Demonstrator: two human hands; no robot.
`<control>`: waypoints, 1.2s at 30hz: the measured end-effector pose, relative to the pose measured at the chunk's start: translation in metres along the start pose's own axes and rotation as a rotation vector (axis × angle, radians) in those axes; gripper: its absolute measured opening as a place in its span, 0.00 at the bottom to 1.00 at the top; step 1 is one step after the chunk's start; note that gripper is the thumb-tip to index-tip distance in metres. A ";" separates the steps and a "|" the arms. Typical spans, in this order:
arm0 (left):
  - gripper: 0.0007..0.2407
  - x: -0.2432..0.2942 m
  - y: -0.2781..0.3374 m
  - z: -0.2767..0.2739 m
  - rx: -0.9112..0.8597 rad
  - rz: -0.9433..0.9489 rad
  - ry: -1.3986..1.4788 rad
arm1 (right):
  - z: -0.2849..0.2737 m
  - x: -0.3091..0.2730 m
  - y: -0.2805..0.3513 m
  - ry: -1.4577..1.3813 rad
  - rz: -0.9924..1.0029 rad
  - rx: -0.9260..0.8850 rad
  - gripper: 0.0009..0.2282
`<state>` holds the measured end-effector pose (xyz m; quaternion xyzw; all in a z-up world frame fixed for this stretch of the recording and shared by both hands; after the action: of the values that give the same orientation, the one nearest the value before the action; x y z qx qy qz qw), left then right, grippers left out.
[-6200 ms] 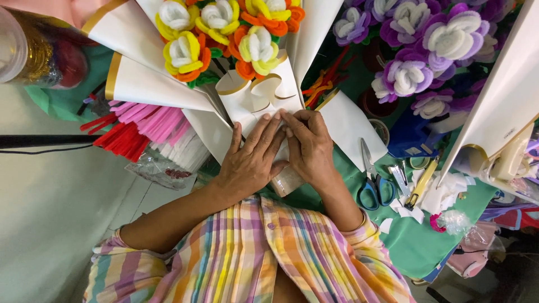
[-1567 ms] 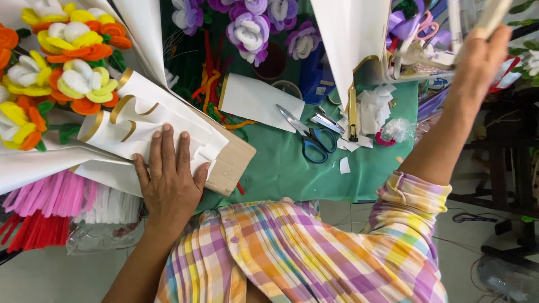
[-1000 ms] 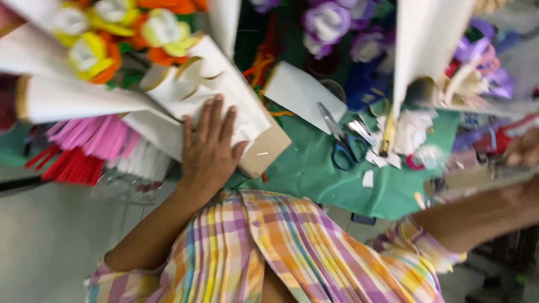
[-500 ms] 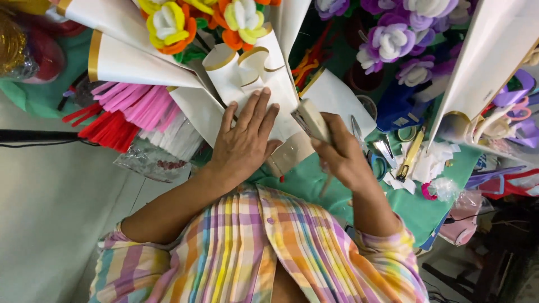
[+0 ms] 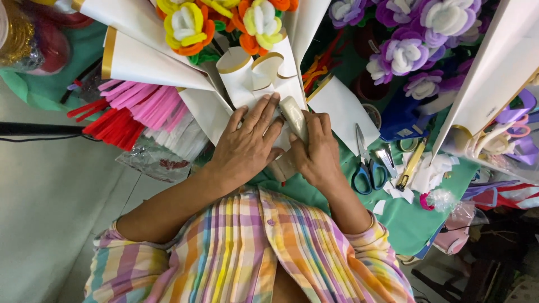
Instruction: The person folds white paper with gold edges around a bouquet of artificial flowers. They use scissors to trim the paper and a stapler to secure the wrapping in place.
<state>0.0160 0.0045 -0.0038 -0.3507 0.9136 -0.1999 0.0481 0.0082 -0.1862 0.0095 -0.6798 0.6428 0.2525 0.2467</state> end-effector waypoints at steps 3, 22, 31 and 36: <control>0.25 -0.001 -0.001 -0.003 0.009 0.009 0.004 | 0.001 -0.003 0.002 0.054 -0.057 0.054 0.24; 0.27 -0.001 -0.003 -0.007 0.042 0.020 -0.005 | 0.014 0.003 -0.001 0.130 -0.148 0.173 0.25; 0.25 -0.003 -0.004 -0.008 0.051 0.028 0.023 | 0.014 0.000 0.002 0.044 -0.124 0.170 0.26; 0.26 -0.005 -0.002 -0.006 0.059 0.032 0.025 | 0.016 -0.006 0.005 0.148 -0.139 0.220 0.26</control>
<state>0.0197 0.0084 0.0028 -0.3321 0.9134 -0.2301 0.0504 0.0023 -0.1714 0.0018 -0.7084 0.6344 0.1121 0.2884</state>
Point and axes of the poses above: each hand's wrist, its own y-axis away from the middle knuckle, its own z-axis out of the palm, x = y × z, the point moved 1 cm from there along -y, towards the middle knuckle, and after that the axes turned 11 degrees about z, right-handed, at the moved point
